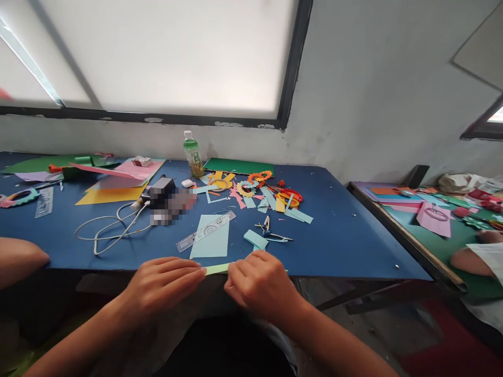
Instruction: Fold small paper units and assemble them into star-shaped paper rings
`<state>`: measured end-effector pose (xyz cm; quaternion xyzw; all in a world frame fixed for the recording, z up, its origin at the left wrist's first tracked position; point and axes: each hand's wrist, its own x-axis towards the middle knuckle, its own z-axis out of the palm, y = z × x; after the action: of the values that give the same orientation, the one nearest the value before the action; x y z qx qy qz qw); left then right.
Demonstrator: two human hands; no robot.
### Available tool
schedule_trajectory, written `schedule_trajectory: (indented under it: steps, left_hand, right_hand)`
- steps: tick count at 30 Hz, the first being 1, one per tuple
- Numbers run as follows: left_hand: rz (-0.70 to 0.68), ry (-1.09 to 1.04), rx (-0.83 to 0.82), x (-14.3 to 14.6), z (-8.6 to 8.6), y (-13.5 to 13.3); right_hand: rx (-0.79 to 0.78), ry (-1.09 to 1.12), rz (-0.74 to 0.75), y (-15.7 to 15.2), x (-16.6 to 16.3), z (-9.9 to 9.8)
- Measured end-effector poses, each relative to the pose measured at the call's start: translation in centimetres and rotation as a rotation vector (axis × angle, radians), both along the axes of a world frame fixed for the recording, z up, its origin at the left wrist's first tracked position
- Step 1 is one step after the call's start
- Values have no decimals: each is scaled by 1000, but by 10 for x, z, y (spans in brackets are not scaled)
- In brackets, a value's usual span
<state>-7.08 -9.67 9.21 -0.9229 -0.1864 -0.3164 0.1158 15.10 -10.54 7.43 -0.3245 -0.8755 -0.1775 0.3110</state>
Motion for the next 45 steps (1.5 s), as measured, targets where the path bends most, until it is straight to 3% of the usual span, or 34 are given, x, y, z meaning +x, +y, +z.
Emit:
schedule_trajectory:
  steps: [4, 7, 9, 10, 12, 14, 17, 19, 21, 23, 25, 28, 31, 34, 35, 40, 45]
  left_hand:
    - [92, -29, -16, -32, 14, -10]
    - [254, -163, -81, -53, 7, -16]
    - [425, -349, -221, -57, -5, -17]
    - [505, -422, -348, -55, -13, -16]
    - [627, -563, -621, -47, -27, -13]
    - [670, -717, -880, -36, -40, -8]
    - [638, -928, -1172, -21, -55, -1]
    - [603, -1051, -1314, -15, -66, 0]
    - [584, -1135, -1420, -12, -79, -2]
    - [573, -1167, -1521, -11, -90, -5]
    - [552, -1151, -1595, -11, -97, -8]
    - [514, -993, -1559, -16, -93, -2]
    - [477, -631, -1381, -26, -75, 25]
    - [366, -258, -935, -34, -62, 74]
    - [349, -210, -882, -36, -61, 92]
    - [246, -16, -723, -39, -81, 165]
    - [108, 104, -636, -43, -101, 183]
  right_hand:
    - [61, 55, -117, -2, 37, 11]
    - [68, 182, -250, -3, 65, 9]
    - [-49, 414, -344, -4, 72, -5]
    - [-196, 549, -355, -5, 71, -15]
    - [-581, 810, -248, -7, 58, -42]
    - [-906, 996, -8, -8, 39, -70]
    - [-1158, 1183, 244, -5, 14, -103]
    - [-1190, 1238, 398, -4, 9, -114]
    - [-1155, 1189, 453, -6, 12, -120]
    - [-1124, 1076, 369, -9, 17, -121]
    - [-1087, 969, 185, -10, 20, -120]
    - [-983, 849, 0, 1, 20, -108]
    - [-974, 766, 62, 31, 19, -86]
    - [-902, 483, 128, 74, 20, -68]
    - [-883, 463, 117, 89, 20, -66]
    - [-756, 308, 100, 145, 28, -78]
    - [-707, 110, 180, 159, 43, -95]
